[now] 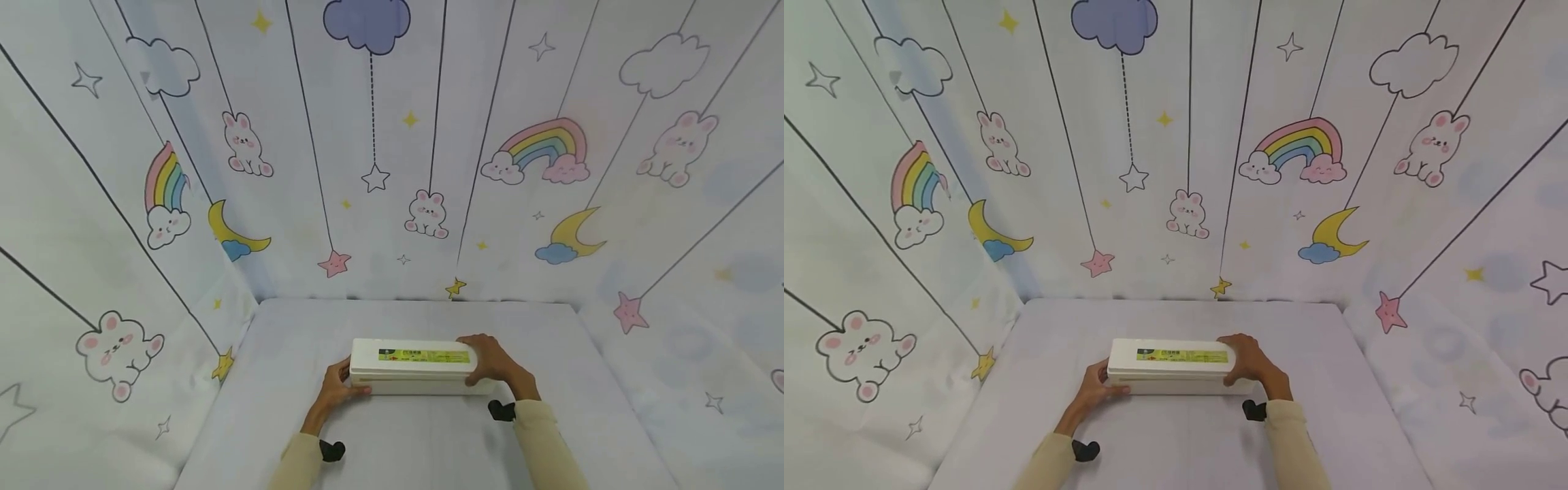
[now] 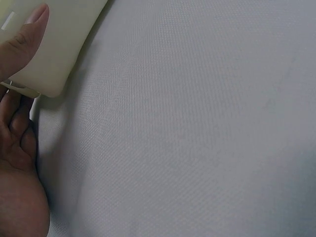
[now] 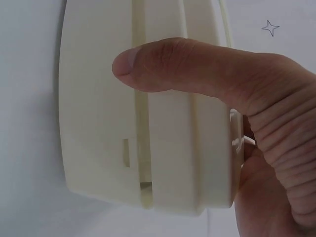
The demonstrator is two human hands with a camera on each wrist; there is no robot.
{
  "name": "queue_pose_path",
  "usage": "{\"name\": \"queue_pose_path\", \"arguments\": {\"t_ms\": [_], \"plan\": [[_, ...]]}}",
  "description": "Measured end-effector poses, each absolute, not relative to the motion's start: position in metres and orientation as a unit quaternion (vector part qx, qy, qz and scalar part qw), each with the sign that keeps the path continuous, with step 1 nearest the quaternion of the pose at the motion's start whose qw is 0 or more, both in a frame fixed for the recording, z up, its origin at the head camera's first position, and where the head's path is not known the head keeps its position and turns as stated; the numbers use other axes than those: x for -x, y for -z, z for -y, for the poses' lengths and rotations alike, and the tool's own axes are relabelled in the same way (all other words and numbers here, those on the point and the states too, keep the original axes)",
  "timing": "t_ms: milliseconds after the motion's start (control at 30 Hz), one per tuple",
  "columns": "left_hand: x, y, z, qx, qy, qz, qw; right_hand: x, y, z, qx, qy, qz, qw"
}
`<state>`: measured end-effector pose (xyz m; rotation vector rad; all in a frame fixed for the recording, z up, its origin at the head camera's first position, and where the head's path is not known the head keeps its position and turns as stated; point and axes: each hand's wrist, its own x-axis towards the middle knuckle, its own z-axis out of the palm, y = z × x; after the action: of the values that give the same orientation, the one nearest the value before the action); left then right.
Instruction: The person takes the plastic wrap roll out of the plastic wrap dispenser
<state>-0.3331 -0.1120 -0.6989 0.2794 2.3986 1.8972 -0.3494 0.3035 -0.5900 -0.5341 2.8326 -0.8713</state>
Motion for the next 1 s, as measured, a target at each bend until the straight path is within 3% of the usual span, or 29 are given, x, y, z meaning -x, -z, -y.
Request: {"name": "queue_pose_path", "arguments": {"t_ms": [167,667,867,1000], "plan": [[0.332,0.697,0.114,-0.103,-0.612,-0.783,0.022,0.35,0.583,-0.303,0.186,0.29,-0.937,0.057],[0.331,0.696,0.113,-0.087,-0.632,-0.769,0.049,0.348,0.575,-0.311,0.198,0.291,-0.934,0.055],[0.332,0.7,0.115,-0.131,-0.621,-0.773,0.015,0.346,0.571,-0.311,0.188,0.298,-0.934,0.054],[0.331,0.701,0.115,-0.115,-0.622,-0.774,0.024,0.343,0.57,-0.308,0.184,0.306,-0.933,0.051]]}}
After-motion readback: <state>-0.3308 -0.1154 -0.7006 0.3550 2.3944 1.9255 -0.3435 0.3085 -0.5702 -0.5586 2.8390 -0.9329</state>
